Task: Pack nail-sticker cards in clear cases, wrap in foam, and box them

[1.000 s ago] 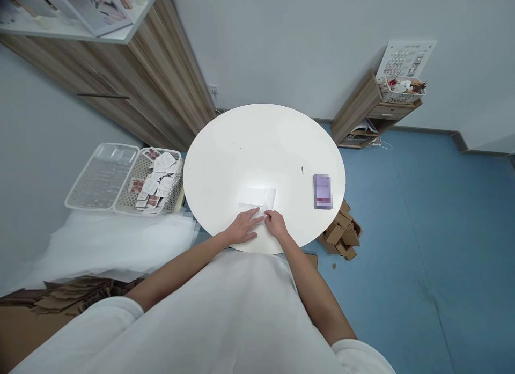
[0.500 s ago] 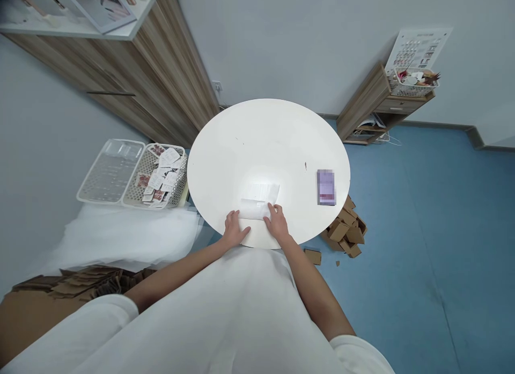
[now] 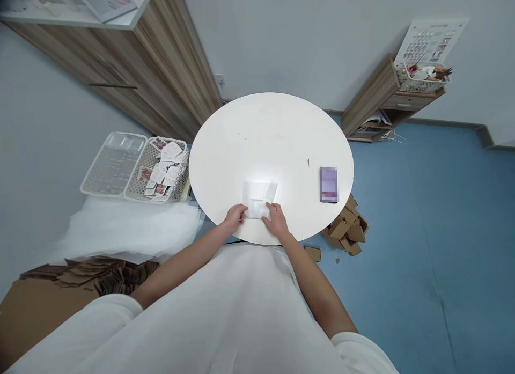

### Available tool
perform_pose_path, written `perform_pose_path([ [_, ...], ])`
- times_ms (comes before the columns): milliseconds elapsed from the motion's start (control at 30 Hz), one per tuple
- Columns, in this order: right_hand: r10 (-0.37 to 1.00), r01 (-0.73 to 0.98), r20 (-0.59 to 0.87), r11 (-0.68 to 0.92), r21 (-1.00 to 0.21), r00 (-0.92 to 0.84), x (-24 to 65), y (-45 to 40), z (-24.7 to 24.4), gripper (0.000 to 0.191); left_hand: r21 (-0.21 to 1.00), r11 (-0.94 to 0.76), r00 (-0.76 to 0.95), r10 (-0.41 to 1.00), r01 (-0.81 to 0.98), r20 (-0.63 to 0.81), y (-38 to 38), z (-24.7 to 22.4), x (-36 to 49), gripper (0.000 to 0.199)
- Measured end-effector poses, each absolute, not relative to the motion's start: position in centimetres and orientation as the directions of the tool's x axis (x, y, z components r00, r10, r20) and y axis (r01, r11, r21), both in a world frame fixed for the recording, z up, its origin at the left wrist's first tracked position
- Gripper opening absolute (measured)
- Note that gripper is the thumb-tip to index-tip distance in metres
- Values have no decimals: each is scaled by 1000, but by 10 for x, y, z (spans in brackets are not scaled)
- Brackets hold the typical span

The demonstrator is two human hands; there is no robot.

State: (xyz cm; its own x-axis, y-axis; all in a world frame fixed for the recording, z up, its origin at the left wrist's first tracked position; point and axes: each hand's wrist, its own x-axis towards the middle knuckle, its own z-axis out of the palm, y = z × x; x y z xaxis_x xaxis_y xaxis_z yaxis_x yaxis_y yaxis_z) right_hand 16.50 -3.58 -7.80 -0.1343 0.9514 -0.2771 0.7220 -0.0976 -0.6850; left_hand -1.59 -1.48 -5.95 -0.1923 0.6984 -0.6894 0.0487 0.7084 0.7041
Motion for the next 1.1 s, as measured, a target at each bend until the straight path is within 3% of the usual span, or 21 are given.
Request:
perform_pose_path([
  [100, 962, 742, -241, -67, -667, -130, 166, -33, -78, 55, 718, 664, -116, 745, 208, -656, -10, -56, -21, 12],
  [267, 959, 731, -232, -42, -681, -162, 166, -26, -76, 54, 757, 375, 48, 881, 536, -470, -1, -48, -10, 9],
  [467, 967, 691, -216, -64, -720, -135, 157, -24, -77, 46, 733, 174, 186, 905, 657, -382, -2, -51, 13, 10],
  [633, 963, 614, -266, -182, -768, -48, 152, -28, -75, 43, 696, 59, 258, 903, 715, -342, -7, -58, 14, 20],
  [767, 946, 513, -324, -283, -810, 10, 154, -23, -71, 24, 709, -14, 321, 898, 705, -301, -9, -61, 7, 27],
  [967, 946, 659, -310, -290, -694, 90, 148, -11, -74, 17, 607, -130, 358, 894, 784, -270, -3, -63, 1, 29],
  [1100, 979, 744, -205, -125, -657, -16, 152, -20, -70, 23, 517, -323, 458, 875, 793, -156, 0, -63, -4, 46],
])
